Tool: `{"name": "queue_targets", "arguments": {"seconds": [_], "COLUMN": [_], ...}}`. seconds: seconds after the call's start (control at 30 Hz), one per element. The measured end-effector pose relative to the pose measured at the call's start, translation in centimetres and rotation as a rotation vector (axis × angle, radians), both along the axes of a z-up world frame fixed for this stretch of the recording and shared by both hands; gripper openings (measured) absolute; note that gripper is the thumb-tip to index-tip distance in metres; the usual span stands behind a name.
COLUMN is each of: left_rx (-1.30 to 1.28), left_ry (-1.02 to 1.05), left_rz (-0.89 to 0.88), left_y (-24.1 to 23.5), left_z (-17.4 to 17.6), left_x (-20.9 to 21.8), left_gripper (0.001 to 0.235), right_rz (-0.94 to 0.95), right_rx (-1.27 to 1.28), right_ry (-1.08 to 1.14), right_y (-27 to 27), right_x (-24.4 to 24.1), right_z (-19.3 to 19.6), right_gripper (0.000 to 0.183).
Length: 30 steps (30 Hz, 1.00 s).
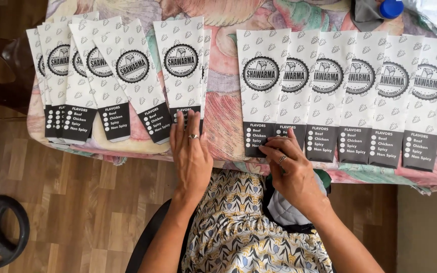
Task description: Aligning and folding stacks of printed paper bags on a table
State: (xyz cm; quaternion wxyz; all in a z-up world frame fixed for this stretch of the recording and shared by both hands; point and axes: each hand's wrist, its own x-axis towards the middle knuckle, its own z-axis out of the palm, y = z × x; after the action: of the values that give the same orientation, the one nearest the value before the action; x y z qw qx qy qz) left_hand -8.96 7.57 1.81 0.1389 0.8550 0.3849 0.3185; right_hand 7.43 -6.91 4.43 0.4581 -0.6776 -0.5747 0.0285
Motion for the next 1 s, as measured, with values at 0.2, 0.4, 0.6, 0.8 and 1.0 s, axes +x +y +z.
{"name": "queue_targets", "arguments": {"seconds": [0.2, 0.4, 0.6, 0.8, 1.0], "left_rx": [-0.073, -0.098, -0.039, -0.037, -0.004], "left_ry": [-0.015, -0.063, -0.026, -0.072, -0.149], "left_rz": [-0.173, -0.300, -0.356, -0.383, -0.409], "left_y": [-3.2, -3.7, -2.7, -2.8, -2.7], "left_z": [-1.2, -3.6, -3.5, -3.8, -3.5], "left_x": [1.5, 2.1, 1.8, 1.5, 1.1], "left_gripper": [0.066, 0.074, 0.071, 0.070, 0.044], "right_rz": [0.011, 0.030, 0.040, 0.030, 0.020], "right_rx": [-0.095, -0.116, -0.126, -0.140, -0.113], "right_ry": [-0.105, -0.154, -0.164, -0.190, -0.198], "right_y": [-0.4, -0.5, -0.2, -0.4, 0.0], "right_x": [-0.5, -0.4, -0.5, -0.6, -0.8], "right_z": [0.0, -0.6, 0.2, -0.4, 0.2], "right_gripper": [0.030, 0.033, 0.035, 0.034, 0.035]}}
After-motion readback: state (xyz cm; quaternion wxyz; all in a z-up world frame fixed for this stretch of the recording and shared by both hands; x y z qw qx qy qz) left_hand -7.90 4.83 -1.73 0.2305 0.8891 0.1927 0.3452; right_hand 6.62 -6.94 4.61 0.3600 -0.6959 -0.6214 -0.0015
